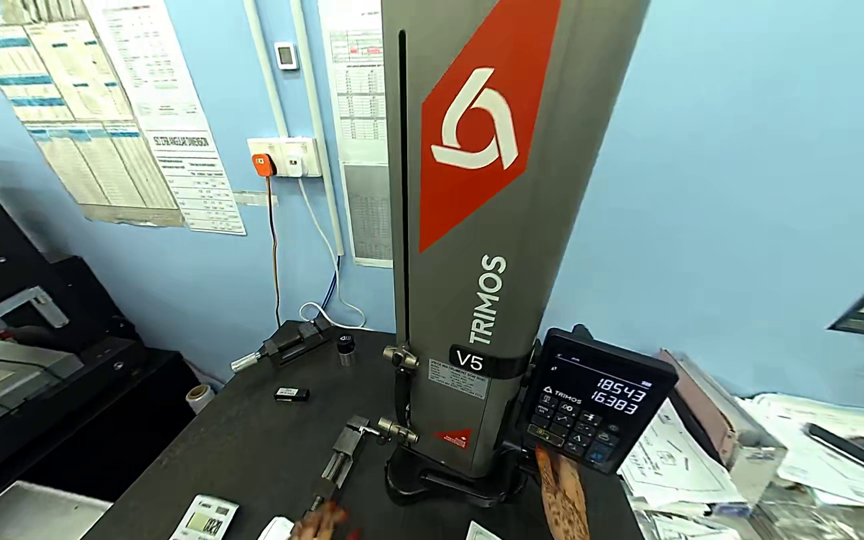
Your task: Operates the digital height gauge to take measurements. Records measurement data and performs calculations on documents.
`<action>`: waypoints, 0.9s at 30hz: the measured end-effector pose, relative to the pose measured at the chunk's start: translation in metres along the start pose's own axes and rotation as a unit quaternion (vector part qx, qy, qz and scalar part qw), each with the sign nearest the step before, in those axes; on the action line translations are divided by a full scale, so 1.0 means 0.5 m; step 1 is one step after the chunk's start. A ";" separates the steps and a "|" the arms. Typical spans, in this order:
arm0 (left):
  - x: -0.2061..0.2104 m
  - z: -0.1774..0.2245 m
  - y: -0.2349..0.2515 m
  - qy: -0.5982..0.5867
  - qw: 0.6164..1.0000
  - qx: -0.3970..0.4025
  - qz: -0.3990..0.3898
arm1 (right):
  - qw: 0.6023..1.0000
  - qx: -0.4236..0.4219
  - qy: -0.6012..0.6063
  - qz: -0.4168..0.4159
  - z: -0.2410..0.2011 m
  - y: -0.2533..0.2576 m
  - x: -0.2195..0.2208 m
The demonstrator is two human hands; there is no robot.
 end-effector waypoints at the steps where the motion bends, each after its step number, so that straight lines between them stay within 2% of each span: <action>1: -0.021 -0.016 0.030 0.006 0.999 -0.005 0.034 | 1.000 0.022 -0.004 -0.019 0.001 0.020 0.004; 5: -0.061 -0.056 0.109 -0.020 0.998 -0.047 0.048 | 0.999 0.034 -0.026 -0.032 0.005 0.052 0.013; 8: -0.050 -0.057 0.108 -0.013 0.998 -0.050 0.048 | 0.999 0.044 0.004 -0.031 0.021 0.045 0.018; 11: -0.018 -0.069 0.084 -0.011 0.997 -0.060 0.037 | 0.998 0.050 0.023 -0.037 0.042 0.043 0.027; 18: -0.023 -0.136 -0.045 -0.019 0.988 -0.066 0.136 | 0.997 0.059 0.002 -0.051 0.059 0.037 0.035; 20: -0.006 -0.126 -0.096 -0.010 0.994 -0.034 0.104 | 0.998 0.030 -0.043 -0.033 0.035 0.017 0.034; 24: 0.100 -0.065 -0.176 0.014 0.997 0.070 0.006 | 0.982 -0.092 -0.138 0.094 -0.040 -0.086 0.045; 27: 0.139 -0.043 -0.201 0.020 0.998 0.059 0.013 | 0.976 -0.147 -0.136 0.087 -0.093 -0.203 0.101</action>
Point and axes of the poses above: each hand's wrist, its own y-axis towards the middle knuckle, its own x-axis out of the palm, z = x × y, the point moved 9 cm from there along y, towards the middle knuckle, and after that the axes turned 10 degrees about -z, right-handed, at the moved point
